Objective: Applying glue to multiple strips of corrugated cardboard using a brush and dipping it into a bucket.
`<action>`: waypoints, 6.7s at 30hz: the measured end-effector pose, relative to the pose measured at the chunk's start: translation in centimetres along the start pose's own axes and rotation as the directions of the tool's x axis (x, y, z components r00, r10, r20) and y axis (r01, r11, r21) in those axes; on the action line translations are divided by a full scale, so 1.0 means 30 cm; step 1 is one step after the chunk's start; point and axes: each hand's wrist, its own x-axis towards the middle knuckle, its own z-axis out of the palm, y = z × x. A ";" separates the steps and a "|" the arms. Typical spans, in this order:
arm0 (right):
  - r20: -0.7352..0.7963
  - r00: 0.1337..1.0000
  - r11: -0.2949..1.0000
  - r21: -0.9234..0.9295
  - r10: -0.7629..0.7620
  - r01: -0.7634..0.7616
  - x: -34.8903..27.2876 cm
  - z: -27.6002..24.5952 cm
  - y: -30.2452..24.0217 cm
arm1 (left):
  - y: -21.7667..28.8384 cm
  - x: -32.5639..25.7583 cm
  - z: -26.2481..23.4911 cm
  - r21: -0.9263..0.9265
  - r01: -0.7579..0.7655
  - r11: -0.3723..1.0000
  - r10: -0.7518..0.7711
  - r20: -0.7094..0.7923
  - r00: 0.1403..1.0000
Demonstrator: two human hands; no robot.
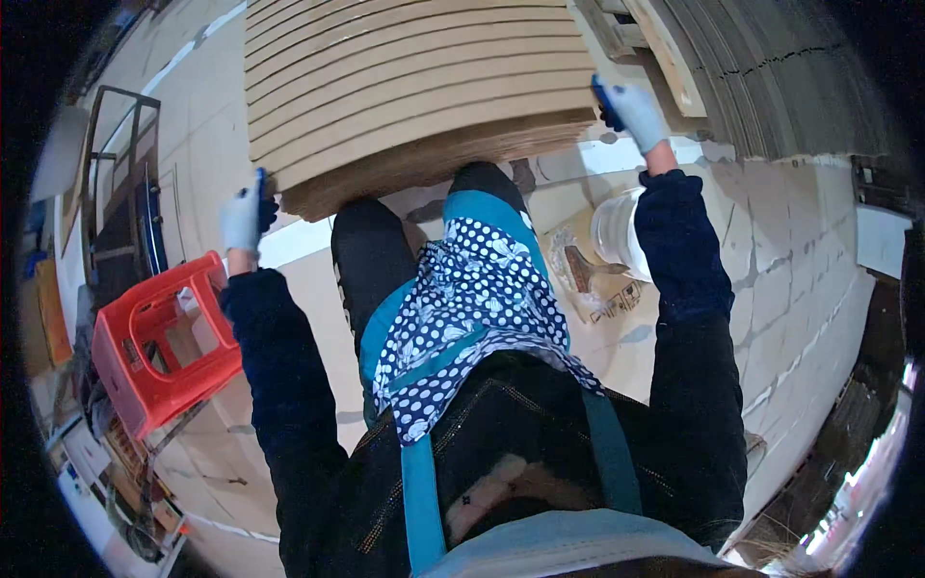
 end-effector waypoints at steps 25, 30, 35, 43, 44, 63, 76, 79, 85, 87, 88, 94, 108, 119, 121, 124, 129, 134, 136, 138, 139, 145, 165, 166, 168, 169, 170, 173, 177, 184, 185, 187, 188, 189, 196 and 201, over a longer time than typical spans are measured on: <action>-0.668 0.701 0.937 -0.018 0.249 -0.350 0.198 0.302 0.013 | 0.103 0.085 0.267 0.173 0.005 0.985 0.107 -0.632 0.767; -0.618 0.767 0.958 -0.079 0.170 -0.276 0.206 0.268 0.030 | -0.019 0.171 0.199 0.312 -0.082 0.947 0.253 -0.560 0.789; -0.482 0.876 0.952 -0.259 0.016 -0.161 0.176 0.108 0.040 | 0.011 0.193 0.035 0.429 -0.073 0.900 0.243 -0.356 0.902; -0.559 0.812 0.984 0.043 0.169 -0.174 0.229 0.289 -0.050 | -0.069 0.377 0.158 -0.435 -0.069 0.898 0.014 -0.128 0.992; -0.566 0.791 0.972 0.102 0.231 -0.211 0.227 0.308 -0.078 | -0.076 0.379 0.155 -0.525 -0.090 0.847 0.011 -0.152 0.988; -0.603 0.774 0.981 0.104 0.193 -0.164 0.220 0.312 -0.013 | 0.068 0.283 0.067 -0.376 -0.029 0.926 -0.083 -0.278 0.957; -0.633 0.751 0.979 0.056 0.186 -0.196 0.240 0.353 -0.046 | -0.009 0.294 0.253 -0.160 -0.420 0.893 0.184 -0.723 0.666; -0.610 0.758 0.968 0.074 0.233 -0.238 0.244 0.354 -0.042 | -0.012 0.278 0.284 0.149 -0.381 0.912 0.341 -0.791 0.507; -0.676 0.717 0.980 0.044 0.171 -0.192 0.262 0.384 0.003 | 0.024 0.301 0.264 0.153 -0.252 0.956 0.281 -0.730 0.623; -0.602 0.780 0.984 0.062 0.170 -0.167 0.270 0.372 -0.019 | 0.023 0.293 0.248 0.184 -0.246 0.952 0.303 -0.685 0.662; -0.591 0.794 0.989 0.058 0.143 -0.135 0.248 0.321 -0.055 | 0.003 0.285 0.195 0.169 -0.259 0.951 0.301 -0.698 0.650; -0.856 0.497 0.987 -0.080 -0.141 0.141 -0.106 0.390 0.144 | 0.040 0.244 0.145 0.089 -0.258 0.962 0.252 -0.659 0.709; -0.314 0.861 0.854 -0.214 0.400 -0.475 -1.050 0.970 0.619 | 0.087 0.225 0.241 0.404 -0.249 0.880 0.474 -0.783 0.404; 0.004 0.557 0.092 0.985 0.830 -0.145 -0.861 0.934 0.639 | 0.094 0.275 0.287 0.352 0.093 0.932 0.114 -0.523 0.844; 0.000 0.594 0.090 0.989 0.804 -0.122 -0.830 0.923 0.582 | 0.057 0.312 0.245 0.346 0.004 0.938 0.211 -0.582 0.786; -0.002 0.681 0.096 0.990 0.732 -0.101 -0.794 0.890 0.510 | 0.025 0.333 0.197 0.356 -0.009 0.934 0.240 -0.610 0.755; 0.177 0.637 0.134 0.902 0.750 -0.409 -0.783 0.852 0.563 | 0.089 0.243 0.256 0.356 0.018 0.934 0.202 -0.570 0.796; -0.093 0.714 0.655 0.495 0.694 -0.571 -0.788 0.839 0.535 | 0.141 0.191 0.267 0.266 -0.022 0.964 0.166 -0.534 0.829; -0.438 0.785 0.898 0.257 0.438 -0.358 -0.848 0.849 0.540 | 0.171 0.190 0.315 0.255 -0.022 0.967 0.156 -0.519 0.841; -0.320 0.740 0.696 0.666 0.591 -0.268 -0.856 0.683 0.384 | 0.122 0.192 0.220 0.252 0.057 0.966 0.103 -0.579 0.808; -0.129 0.708 0.332 0.930 0.695 -0.156 -0.843 0.606 0.313 | 0.091 0.190 0.168 0.249 0.081 0.965 0.089 -0.601 0.794; -0.552 0.488 0.392 0.830 0.676 0.396 -0.846 0.279 0.558 | 0.132 0.165 0.263 0.313 -0.076 0.947 0.273 -0.656 0.703; -0.311 0.668 0.365 0.929 0.676 0.064 -0.694 0.401 0.716 | 0.115 0.192 0.209 0.272 0.001 0.962 0.170 -0.601 0.781; -0.245 0.669 0.134 0.968 0.701 0.214 -0.696 0.406 0.725 | 0.096 0.213 0.200 0.276 -0.012 0.961 0.185 -0.609 0.771; -0.069 0.793 -0.165 0.964 0.606 0.210 -0.760 0.359 0.855 | 0.101 0.228 0.222 0.273 -0.061 0.960 0.224 -0.618 0.754; 0.075 0.893 -0.448 0.882 0.443 0.148 -0.798 0.313 0.932 | 0.103 0.233 0.240 0.272 -0.109 0.956 0.262 -0.630 0.731; 0.181 0.955 -0.690 0.723 0.236 0.034 -0.829 0.286 0.985 | 0.110 0.234 0.281 0.283 -0.155 0.946 0.306 -0.637 0.707; 0.064 0.885 -0.665 0.685 0.461 0.297 -0.819 0.355 0.907 | 0.146 0.160 0.259 0.269 -0.066 0.961 0.220 -0.600 0.769; -0.126 0.857 -0.605 0.657 0.499 0.449 -0.867 0.337 0.835 | 0.189 0.104 0.253 0.260 -0.031 0.965 0.182 -0.580 0.794; -0.375 0.722 -0.306 0.722 0.581 0.621 -0.848 0.268 0.609 | 0.150 0.175 0.229 0.281 0.075 0.957 0.087 -0.522 0.848; -0.512 0.622 -0.002 0.771 0.592 0.636 -0.836 0.270 0.574 | 0.158 0.167 0.242 0.286 0.084 0.954 0.081 -0.519 0.851; -0.644 0.542 0.290 0.747 0.540 0.599 -0.825 0.303 0.539 | 0.147 0.171 0.228 0.285 0.107 0.953 0.064 -0.530 0.845; -0.622 0.557 0.369 0.780 0.551 0.505 -0.838 0.334 0.555 | 0.136 0.183 0.234 0.268 -0.029 0.963 0.179 -0.553 0.813; -0.597 0.577 0.435 0.802 0.557 0.409 -0.834 0.361 0.564 | 0.119 0.196 0.234 0.256 -0.157 0.954 0.283 -0.590 0.756; -0.673 0.734 0.921 -0.337 -0.090 -0.196 -0.888 0.399 0.612 | 0.227 0.083 0.270 0.115 0.036 0.993 0.009 -0.370 0.929; -0.713 0.689 0.922 -0.343 -0.131 -0.179 -0.801 0.354 0.489 | 0.091 0.229 0.214 -0.095 -0.007 0.995 -0.046 -0.553 0.832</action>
